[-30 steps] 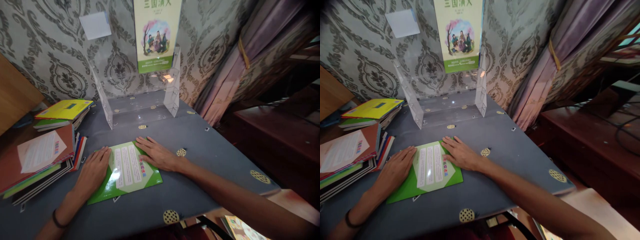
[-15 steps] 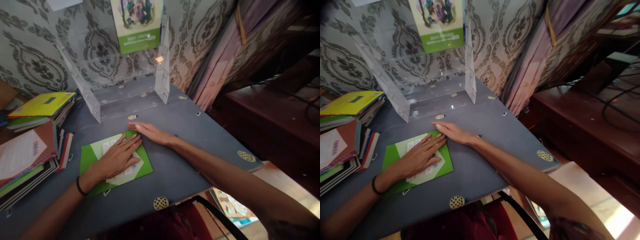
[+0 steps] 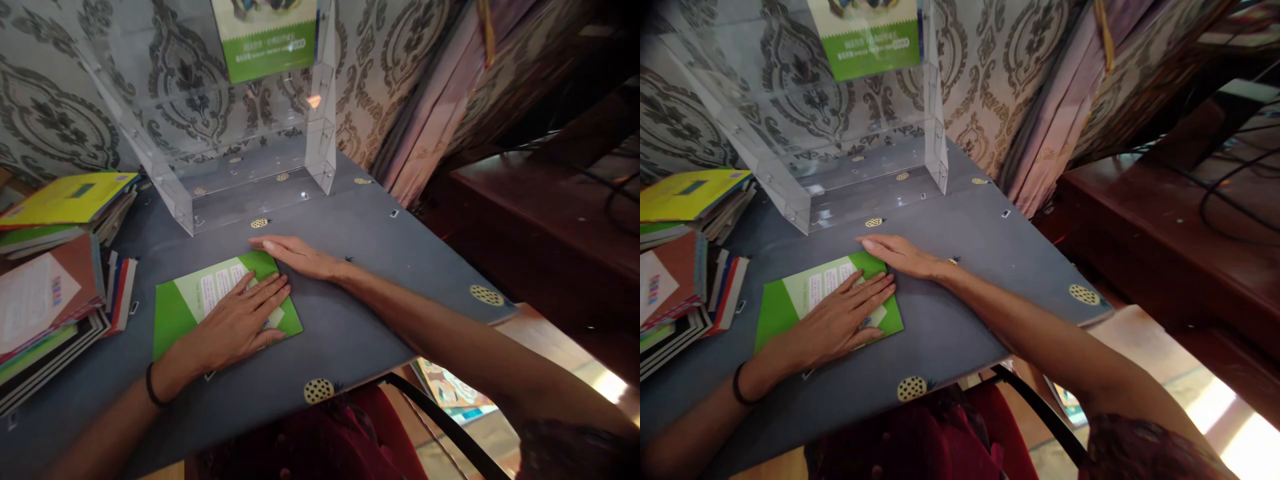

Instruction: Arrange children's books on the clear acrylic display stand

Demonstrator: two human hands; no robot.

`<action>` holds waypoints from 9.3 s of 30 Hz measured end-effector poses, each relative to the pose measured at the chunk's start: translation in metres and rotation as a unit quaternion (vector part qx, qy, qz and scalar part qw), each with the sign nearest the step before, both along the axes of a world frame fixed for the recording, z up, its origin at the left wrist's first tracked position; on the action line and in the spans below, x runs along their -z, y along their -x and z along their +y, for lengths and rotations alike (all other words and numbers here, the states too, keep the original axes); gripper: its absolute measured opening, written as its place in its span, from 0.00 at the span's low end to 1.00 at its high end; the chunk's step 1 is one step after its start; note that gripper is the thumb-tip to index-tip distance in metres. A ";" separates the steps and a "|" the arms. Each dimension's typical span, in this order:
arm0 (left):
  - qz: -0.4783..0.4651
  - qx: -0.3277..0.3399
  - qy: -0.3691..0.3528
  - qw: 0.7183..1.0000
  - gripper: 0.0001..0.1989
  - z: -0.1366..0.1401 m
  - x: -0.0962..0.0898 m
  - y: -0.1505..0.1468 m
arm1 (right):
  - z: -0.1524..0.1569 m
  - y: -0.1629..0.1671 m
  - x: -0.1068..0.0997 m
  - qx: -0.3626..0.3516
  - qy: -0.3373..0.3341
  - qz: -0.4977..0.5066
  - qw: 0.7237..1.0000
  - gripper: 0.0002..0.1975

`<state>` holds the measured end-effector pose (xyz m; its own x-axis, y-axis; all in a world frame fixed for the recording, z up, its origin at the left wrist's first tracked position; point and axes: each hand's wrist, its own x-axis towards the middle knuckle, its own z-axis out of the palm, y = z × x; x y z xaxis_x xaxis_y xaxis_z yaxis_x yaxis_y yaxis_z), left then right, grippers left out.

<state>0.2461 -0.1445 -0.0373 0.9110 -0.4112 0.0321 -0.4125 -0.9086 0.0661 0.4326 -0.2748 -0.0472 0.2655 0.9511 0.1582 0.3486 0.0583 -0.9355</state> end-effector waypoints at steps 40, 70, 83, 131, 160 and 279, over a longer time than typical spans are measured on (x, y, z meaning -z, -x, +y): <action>-0.140 -0.144 -0.024 0.979 0.36 0.041 -0.057 0.082 | 0.005 0.004 0.012 0.096 -0.049 0.109 0.988 0.38; -0.121 -0.370 0.195 0.900 0.21 0.089 -0.007 0.040 | 0.011 0.027 -0.001 0.102 -0.073 -0.232 0.964 0.18; -0.134 -0.396 0.347 0.839 0.27 0.109 0.023 0.041 | 0.115 0.090 0.010 -0.072 -0.047 -0.486 0.870 0.26; -0.124 -0.286 0.120 0.943 0.22 0.095 0.010 0.025 | 0.027 -0.003 0.014 0.080 -0.023 -0.015 0.996 0.32; -0.068 -0.060 0.055 0.994 0.28 0.029 0.005 -0.007 | 0.025 -0.005 0.016 0.075 -0.063 -0.024 0.995 0.29; -0.132 -0.244 0.133 0.951 0.24 0.126 0.031 0.017 | 0.009 0.060 0.011 0.026 0.066 -0.462 0.884 0.24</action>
